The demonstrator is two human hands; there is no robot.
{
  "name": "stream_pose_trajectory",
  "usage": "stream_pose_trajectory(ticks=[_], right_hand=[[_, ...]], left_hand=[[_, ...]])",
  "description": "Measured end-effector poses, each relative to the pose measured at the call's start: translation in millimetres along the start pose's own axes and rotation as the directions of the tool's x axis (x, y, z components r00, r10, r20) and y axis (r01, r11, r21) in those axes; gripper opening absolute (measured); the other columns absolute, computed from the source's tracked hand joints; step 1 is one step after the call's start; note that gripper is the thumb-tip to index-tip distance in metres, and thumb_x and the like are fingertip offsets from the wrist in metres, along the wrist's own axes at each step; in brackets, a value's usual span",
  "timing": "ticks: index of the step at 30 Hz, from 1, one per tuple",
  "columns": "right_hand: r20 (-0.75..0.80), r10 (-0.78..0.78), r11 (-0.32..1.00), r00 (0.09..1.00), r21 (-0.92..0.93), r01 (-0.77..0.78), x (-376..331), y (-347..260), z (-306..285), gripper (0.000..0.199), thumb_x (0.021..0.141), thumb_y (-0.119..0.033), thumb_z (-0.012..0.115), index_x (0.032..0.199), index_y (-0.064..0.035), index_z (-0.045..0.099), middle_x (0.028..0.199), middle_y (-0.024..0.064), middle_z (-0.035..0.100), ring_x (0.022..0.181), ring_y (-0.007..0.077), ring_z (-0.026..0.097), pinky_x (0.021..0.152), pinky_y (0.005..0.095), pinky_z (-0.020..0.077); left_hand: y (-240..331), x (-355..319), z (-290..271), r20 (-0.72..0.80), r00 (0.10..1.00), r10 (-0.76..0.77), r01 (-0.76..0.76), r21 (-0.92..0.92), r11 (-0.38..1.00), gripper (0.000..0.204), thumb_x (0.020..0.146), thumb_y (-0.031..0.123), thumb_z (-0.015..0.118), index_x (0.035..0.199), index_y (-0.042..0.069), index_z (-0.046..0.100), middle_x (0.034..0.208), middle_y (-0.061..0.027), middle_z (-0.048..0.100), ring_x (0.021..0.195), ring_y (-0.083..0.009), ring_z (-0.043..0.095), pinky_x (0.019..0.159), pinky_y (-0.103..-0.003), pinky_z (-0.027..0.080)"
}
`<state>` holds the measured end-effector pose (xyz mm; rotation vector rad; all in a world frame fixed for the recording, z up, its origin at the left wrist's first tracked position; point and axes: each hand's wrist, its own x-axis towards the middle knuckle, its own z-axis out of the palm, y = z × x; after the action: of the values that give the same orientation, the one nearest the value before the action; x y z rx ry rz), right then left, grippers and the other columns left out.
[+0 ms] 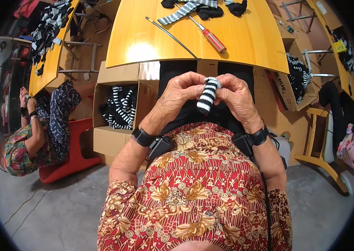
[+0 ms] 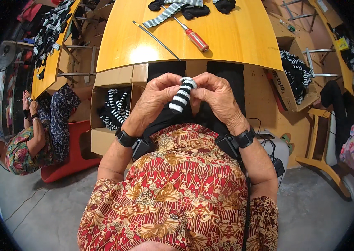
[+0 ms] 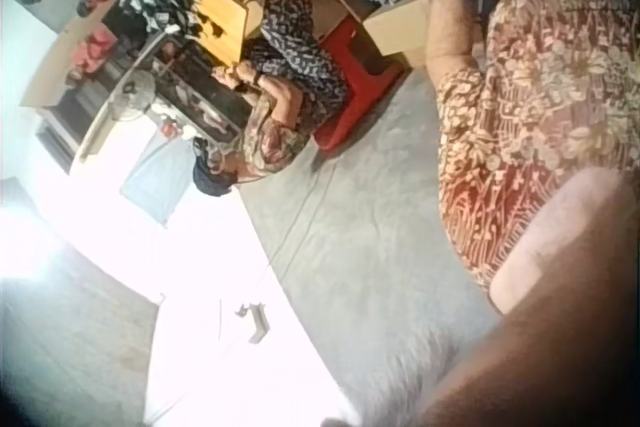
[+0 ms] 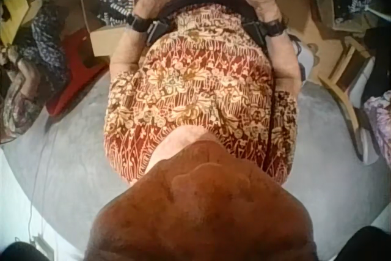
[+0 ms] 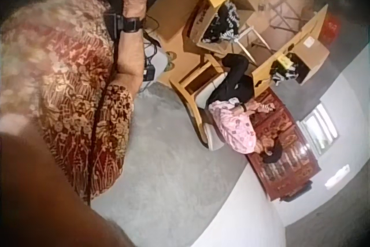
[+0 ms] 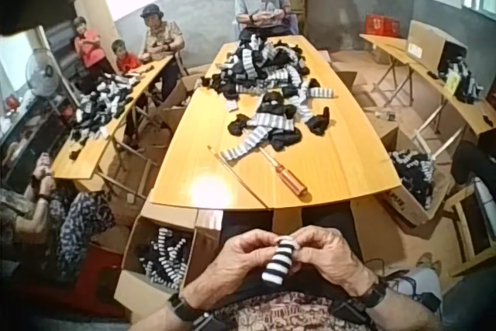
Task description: The person sits at a table and repairs black and white striped socks. They use a red-handled metal tool to push the sock fabric back into shape and smooth out the seams. The person handles the socks one at a time, manipulating the fabric with their hands and the tool.
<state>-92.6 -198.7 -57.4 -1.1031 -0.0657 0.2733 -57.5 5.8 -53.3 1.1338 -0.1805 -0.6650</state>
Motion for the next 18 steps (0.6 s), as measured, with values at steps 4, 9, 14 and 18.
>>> stream_pose_trajectory(ticks=[4, 9, 14, 18], right_hand=[[0.018, -0.020, 0.994, 1.000, -0.109, 0.022, 2.9, -0.9, 3.6, 0.009, 0.086, -0.007, 0.067, 0.093, -0.0010, 0.065, 0.086, 0.0001, 0.063, 0.079, 0.0072, 0.058, 0.074, 0.0224, 0.0479], [0.102, 0.018, 0.912, 0.995, -0.408, 0.025, 6.4, -22.4, 10.3, 0.011, 0.082, -0.010, 0.071, 0.087, -0.0025, 0.065, 0.085, -0.0032, 0.060, 0.078, 0.0042, 0.052, 0.070, 0.0220, 0.0437], [0.078, -0.054, 0.872, 0.996, -0.483, 0.085, 10.7, -25.0, 9.9, 0.007, 0.083, -0.006, 0.070, 0.086, -0.0022, 0.065, 0.084, -0.0035, 0.059, 0.077, 0.0042, 0.053, 0.069, 0.0213, 0.0433], [0.024, -0.127, 0.959, 0.992, -0.254, 0.129, 6.7, -15.9, 11.3, 0.005, 0.085, -0.003, 0.067, 0.090, -0.0020, 0.067, 0.087, -0.0018, 0.062, 0.080, 0.0058, 0.056, 0.074, 0.0220, 0.0460]], left_hand=[[-0.3, 0.8, -1.3, -0.002, 1.000, 0.013, -0.013, -0.004, 1.000, 0.016, 0.091, 0.015, 0.066, 0.101, 0.005, 0.060, 0.093, -0.0012, 0.064, 0.085, -0.0085, 0.060, 0.077, -0.024, 0.051], [19.1, -5.3, 9.1, 0.007, 0.985, 0.174, -0.158, 0.463, 0.872, 0.010, 0.094, 0.013, 0.060, 0.099, 0.004, 0.058, 0.088, 0.0008, 0.059, 0.079, -0.0047, 0.054, 0.071, -0.021, 0.047], [30.5, -2.5, 9.1, -0.031, 0.989, 0.143, -0.122, 0.365, 0.923, 0.015, 0.094, 0.015, 0.062, 0.103, 0.003, 0.060, 0.091, 0.0012, 0.059, 0.081, -0.0059, 0.053, 0.070, -0.021, 0.046], [28.7, -7.0, 4.8, 0.017, 0.999, 0.039, -0.041, 0.147, 0.988, 0.024, 0.091, 0.018, 0.066, 0.109, 0.004, 0.062, 0.096, 0.0003, 0.063, 0.085, -0.0065, 0.057, 0.075, -0.021, 0.048]])
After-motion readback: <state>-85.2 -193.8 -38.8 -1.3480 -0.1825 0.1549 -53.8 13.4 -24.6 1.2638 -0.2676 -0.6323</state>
